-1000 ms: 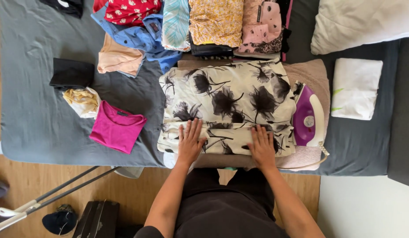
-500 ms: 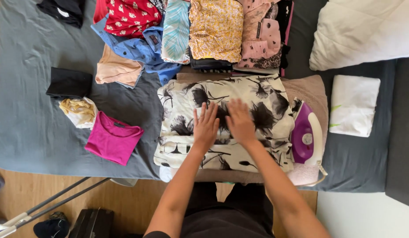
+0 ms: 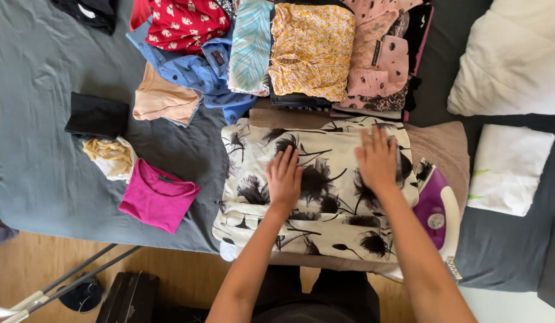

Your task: The person irons a yellow floral top and a white top with black floral patterns on a towel placed on a bed. They smooth the fabric, use a purple iron to press the items, and fold them neatly. The person also handles a pink top at the end of the sequence.

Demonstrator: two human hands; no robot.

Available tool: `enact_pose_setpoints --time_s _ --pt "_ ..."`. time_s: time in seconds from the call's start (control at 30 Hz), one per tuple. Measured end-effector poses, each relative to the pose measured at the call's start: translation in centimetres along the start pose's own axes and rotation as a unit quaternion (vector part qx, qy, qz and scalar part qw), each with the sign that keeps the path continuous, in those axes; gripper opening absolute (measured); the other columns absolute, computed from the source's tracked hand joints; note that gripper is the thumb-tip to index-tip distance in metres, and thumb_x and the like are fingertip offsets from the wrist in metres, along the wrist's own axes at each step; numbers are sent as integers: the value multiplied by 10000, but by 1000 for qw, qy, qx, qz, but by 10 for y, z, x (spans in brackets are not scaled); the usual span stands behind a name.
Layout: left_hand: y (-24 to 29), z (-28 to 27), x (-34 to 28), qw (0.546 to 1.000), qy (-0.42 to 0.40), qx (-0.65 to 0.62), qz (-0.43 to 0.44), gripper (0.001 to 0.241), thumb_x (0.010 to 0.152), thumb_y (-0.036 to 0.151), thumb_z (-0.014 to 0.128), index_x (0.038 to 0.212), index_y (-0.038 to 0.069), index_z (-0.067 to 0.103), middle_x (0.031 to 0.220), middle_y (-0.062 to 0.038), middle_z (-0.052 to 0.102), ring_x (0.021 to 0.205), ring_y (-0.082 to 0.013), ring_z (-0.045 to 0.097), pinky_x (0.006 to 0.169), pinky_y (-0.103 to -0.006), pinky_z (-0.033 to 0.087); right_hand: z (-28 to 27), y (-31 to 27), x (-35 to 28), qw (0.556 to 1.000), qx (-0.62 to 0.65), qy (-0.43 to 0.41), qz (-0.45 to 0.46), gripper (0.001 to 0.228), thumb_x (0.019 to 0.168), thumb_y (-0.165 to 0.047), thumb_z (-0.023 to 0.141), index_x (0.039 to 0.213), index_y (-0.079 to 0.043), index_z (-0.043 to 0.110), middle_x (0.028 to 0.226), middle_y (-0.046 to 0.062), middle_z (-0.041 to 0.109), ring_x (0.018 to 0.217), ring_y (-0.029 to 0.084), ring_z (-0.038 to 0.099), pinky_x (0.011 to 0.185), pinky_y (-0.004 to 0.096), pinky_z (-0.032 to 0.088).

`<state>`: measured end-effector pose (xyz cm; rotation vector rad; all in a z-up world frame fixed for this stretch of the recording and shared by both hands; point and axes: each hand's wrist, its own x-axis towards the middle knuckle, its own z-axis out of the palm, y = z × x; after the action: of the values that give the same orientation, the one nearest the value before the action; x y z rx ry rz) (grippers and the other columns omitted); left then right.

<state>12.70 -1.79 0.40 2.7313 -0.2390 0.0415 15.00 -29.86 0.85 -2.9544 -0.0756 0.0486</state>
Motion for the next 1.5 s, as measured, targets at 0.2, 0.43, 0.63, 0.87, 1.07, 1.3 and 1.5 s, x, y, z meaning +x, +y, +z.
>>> enact_pose_setpoints --time_s 0.2,0.43,0.63,0.87,1.07,1.3,1.5 --pt "-46 -10 76 994 97 25 -37 381 1061 451 501 1405 309 585 1471 84 513 1323 -227 424 1077 -459 278 -18 35 56 994 43 -87 -57 627 1009 20 438 1621 -41 317 1653 274 247 1472 412 373 1194 564 236" --pt "-96 16 118 990 -130 -41 30 540 963 732 472 1099 231 622 1107 8 663 1227 -231 583 1182 -530 241 60 93 84 983 -48 -168 -56 571 775 -367 629 1330 -236 660 1227 114 527 1055 336 602 818 498 509" --pt "-86 -52 126 980 -156 -91 89 506 873 612 687 1049 160 545 895 -88 668 934 -310 676 981 -466 443 -15 74 65 992 22 22 -126 289 620 -219 803 770 -118 577 978 93 626 1120 335 609 998 482 470" --pt "-86 -110 104 956 -209 69 195 552 783 541 758 1241 302 564 1051 25 675 990 -259 675 784 -406 566 -111 46 0 971 -13 174 -161 302 769 -59 740 773 -163 457 826 0 504 766 215 584 890 367 524" --pt "-130 -105 51 952 -236 144 132 508 790 374 802 1246 330 583 1091 32 654 1017 -260 682 734 -414 577 -76 60 -71 962 -72 217 -152 213 813 -68 730 774 -171 548 863 19 534 696 233 570 674 333 503" --pt "-128 -147 6 985 -146 44 77 584 750 483 822 1235 271 578 1146 -13 568 1074 -287 634 796 -427 520 -64 28 -117 963 -85 183 -180 174 762 -78 669 827 -112 511 1029 118 557 828 313 544 728 419 436" --pt "-119 -116 27 988 -104 2 -115 639 1002 611 528 1427 135 503 1382 -139 566 1308 -337 529 1079 -521 398 -69 12 -117 975 -76 161 -132 167 825 -62 624 957 -159 588 926 60 635 1101 270 631 980 411 478"
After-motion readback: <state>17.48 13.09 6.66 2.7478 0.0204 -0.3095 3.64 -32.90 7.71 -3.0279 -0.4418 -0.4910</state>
